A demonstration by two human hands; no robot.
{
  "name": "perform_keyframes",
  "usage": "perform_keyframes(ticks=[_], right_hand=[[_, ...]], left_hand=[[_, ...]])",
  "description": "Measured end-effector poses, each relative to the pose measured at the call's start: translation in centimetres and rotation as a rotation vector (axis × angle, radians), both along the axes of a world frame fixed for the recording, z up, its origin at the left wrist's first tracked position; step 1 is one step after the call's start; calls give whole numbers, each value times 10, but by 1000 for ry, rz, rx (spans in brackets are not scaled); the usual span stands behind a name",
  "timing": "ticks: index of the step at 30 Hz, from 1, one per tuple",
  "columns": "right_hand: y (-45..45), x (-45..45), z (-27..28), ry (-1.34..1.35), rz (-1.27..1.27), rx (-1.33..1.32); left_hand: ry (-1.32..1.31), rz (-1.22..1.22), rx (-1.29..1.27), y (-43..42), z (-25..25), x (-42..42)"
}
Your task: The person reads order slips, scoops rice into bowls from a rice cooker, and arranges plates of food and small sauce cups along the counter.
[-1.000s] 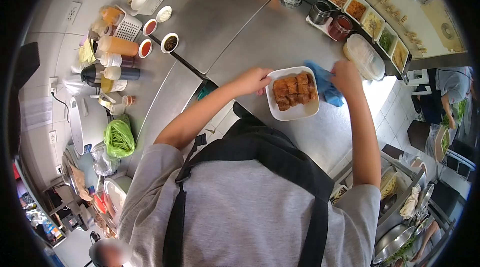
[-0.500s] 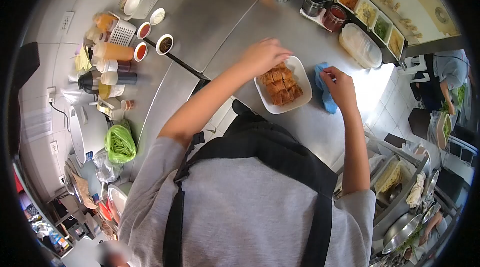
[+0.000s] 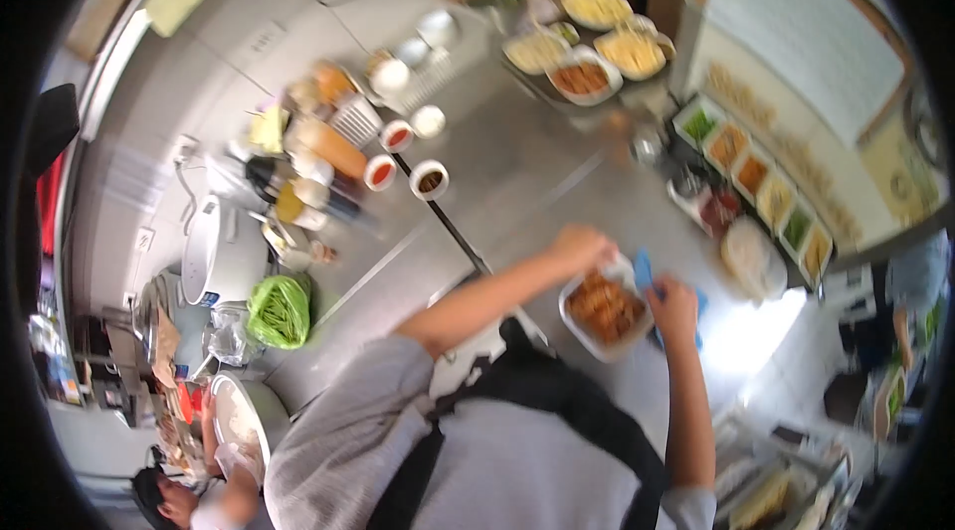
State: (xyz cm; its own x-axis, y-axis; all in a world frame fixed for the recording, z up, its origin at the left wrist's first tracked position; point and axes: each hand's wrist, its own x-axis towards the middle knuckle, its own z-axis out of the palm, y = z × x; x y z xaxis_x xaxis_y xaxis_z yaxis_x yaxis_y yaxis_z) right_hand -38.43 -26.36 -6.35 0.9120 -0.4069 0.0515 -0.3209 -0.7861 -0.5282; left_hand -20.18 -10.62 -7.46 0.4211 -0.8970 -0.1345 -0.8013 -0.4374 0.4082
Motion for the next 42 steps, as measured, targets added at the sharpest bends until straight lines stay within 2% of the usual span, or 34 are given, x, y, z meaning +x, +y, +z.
perform_keyframes(ticks=[2, 3, 7, 9, 11, 13, 14, 16, 19, 22, 24, 26, 27, 30, 32, 35, 38, 40, 41, 42], right_hand=[[-5, -10, -22, -188, -81, 70], [-1, -15, -11, -81, -154, 129], [13, -40, -48, -77, -246, 160], [39, -53, -24, -7, -360, 239], [54, -70, -38, 32, -427, 348], [62, -83, -17, 158, -339, 514], [63, -90, -3, 219, -288, 596], [49, -98, 21, 262, -233, 553], [17, -96, 62, 318, -149, 456], [-28, -91, 57, 171, 125, 334], [-70, -78, 49, 31, 157, -130], [-127, -48, 61, -11, -84, 6], [-155, -34, 76, -88, -144, -65], [-218, 3, 117, -92, -503, -175], [-259, 22, 120, -220, -453, -435], [-297, 49, 116, -53, -481, -561], [-338, 58, 97, -45, -470, -497], [-342, 62, 104, 13, -417, -491], [-344, 61, 110, 42, -398, -491], [-343, 59, 113, 59, -374, -479]], left_hand=[[42, 104, -42, 13, 1, -7], [96, 137, -150, 22, -2, -10], [184, 375, -133, 35, -36, -26], [320, 503, -124, 42, -25, -38], [720, 715, -275, 49, 7, -54], [662, 676, -171, 54, 28, -55], [506, 596, -148, 59, 20, -51], [194, 435, -116, 66, 1, -44], [180, 426, -139, 67, 12, -46], [115, 286, -228, 65, -8, -32], [384, 382, -142, 60, 10, -31], [572, 455, -143, 61, 13, -33], [625, 481, -191, 65, 6, -36], [792, 576, -281, 69, -8, -42], [904, 635, -325, 65, -16, -46], [1038, 704, -399, 50, -22, -51], [1101, 753, -439, 39, -15, -56], [1096, 743, -434, 30, -7, -54], [923, 809, -372, 27, 1, -56], [705, 775, -387, 29, 9, -61]])
